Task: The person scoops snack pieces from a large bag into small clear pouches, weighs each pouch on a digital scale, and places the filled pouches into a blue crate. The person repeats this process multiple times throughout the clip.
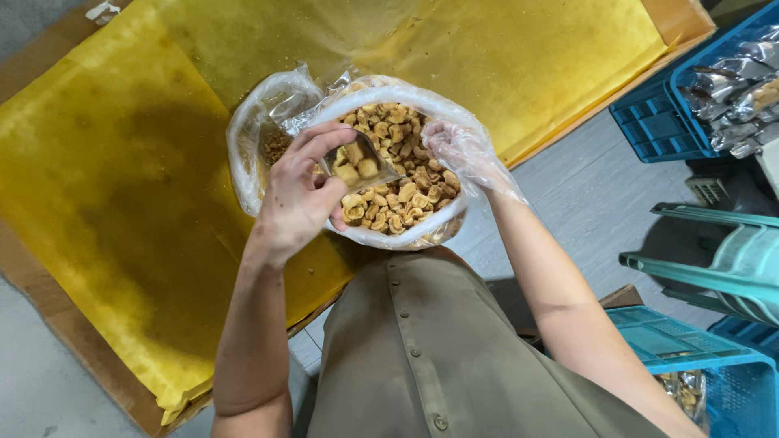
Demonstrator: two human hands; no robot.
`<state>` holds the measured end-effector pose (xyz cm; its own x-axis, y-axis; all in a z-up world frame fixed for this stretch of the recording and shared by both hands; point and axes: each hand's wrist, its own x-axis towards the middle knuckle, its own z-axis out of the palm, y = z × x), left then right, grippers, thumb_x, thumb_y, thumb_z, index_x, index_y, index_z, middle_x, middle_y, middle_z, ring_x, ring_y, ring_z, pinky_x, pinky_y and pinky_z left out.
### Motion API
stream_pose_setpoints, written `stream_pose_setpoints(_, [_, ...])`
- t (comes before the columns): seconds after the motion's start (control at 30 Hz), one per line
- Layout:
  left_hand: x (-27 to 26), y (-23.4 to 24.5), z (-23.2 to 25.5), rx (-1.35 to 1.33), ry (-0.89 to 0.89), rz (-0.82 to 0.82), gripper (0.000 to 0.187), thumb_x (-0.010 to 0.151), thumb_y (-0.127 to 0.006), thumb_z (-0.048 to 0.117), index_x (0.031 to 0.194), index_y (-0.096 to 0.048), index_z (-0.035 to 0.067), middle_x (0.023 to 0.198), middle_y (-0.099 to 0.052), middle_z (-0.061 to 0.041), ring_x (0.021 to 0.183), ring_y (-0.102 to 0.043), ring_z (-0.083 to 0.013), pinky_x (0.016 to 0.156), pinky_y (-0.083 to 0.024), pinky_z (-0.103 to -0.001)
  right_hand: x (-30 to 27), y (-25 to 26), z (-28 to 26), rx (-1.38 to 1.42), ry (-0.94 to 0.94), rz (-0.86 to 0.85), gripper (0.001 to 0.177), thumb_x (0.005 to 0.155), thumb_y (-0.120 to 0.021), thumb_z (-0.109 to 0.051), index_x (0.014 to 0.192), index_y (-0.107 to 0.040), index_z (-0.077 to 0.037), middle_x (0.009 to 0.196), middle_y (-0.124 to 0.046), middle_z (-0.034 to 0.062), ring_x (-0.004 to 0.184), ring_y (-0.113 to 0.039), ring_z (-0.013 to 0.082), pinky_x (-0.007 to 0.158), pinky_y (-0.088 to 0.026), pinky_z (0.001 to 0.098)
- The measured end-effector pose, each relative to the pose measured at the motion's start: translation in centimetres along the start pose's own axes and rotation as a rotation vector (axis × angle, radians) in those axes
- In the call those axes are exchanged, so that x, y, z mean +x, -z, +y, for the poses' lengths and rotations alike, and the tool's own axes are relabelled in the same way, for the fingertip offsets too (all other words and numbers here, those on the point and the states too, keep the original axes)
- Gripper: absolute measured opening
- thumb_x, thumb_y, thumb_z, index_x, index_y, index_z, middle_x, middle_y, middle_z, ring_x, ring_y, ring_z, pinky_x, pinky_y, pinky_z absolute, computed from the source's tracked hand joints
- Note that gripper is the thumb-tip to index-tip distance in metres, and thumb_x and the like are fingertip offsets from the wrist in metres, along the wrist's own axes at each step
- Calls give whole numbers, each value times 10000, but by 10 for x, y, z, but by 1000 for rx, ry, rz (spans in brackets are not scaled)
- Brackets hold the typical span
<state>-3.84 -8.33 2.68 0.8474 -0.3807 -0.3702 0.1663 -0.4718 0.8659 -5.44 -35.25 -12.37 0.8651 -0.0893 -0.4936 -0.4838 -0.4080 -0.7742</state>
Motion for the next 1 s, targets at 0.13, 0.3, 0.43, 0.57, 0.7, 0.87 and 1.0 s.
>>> stream_pose_setpoints(0.13, [-12,20,10,-105,-48,32,548,789,-522,-88,1331,-589,-41,1440,-499,-96,633,-701,-149,469,-601,-255,21,-21,0,-129,45,-33,283,1045,-532,-328,1188,-720,-172,1175,-701,51,1016,-676,188,914,-555,341])
stream_pose_setpoints(0.3, [-25,41,4,-162,-127,111,569,786,-484,-102,1345,-591,-85,1467,-483,-102,678,-668,-110,530,-594,-237,56,-74,-10,-768,519,-34,461,991,-516,-327,1412,-572,-148,1406,-592,127,1275,-586,321,1092,-508,469])
stream_pose_setpoints(0.43, [-27,44,-2,-163,-113,158,596,762,-470,-100,1348,-583,-99,1482,-472,-100,664,-669,-108,540,-600,-232,48,-102,-28,-1108,693,108,802,900,-512,-598,1518,-355,-112,1557,-378,228,1395,-437,423,1096,-370,680])
stream_pose_setpoints(0.57, [-27,45,-6,-179,-80,159,598,764,-483,-92,1354,-576,-100,1478,-471,-99,659,-670,-110,545,-603,-238,16,-76,-21,-1101,176,-297,897,929,-508,-607,1583,-216,-67,1626,-240,204,1460,-323,385,1093,-429,517])
stream_pose_setpoints(0.7, [-24,42,-9,-186,-85,141,592,767,-493,-87,1353,-575,-96,1462,-472,-104,648,-681,-128,563,-601,-248,17,-78,-16,-1012,301,-108,806,950,-504,-513,1570,-258,-61,1511,-431,284,1294,-543,387,1007,-539,475])
stream_pose_setpoints(0.87, [-18,39,-10,-175,-87,130,579,772,-494,-90,1345,-581,-92,1458,-484,-99,650,-682,-142,567,-600,-257,33,-118,-15,-1059,264,-190,521,925,-527,22,1438,-490,-60,1301,-529,227,1077,-578,366,853,-565,435])
stream_pose_setpoints(1.0, [-17,36,-10,-207,-122,83,592,791,-494,-96,1381,-547,-88,1484,-453,-101,651,-673,-153,570,-604,-262,29,-95,-3,-830,138,-250,261,1048,-538,-149,1283,-602,-54,1051,-617,170,825,-627,258,659,-554,424])
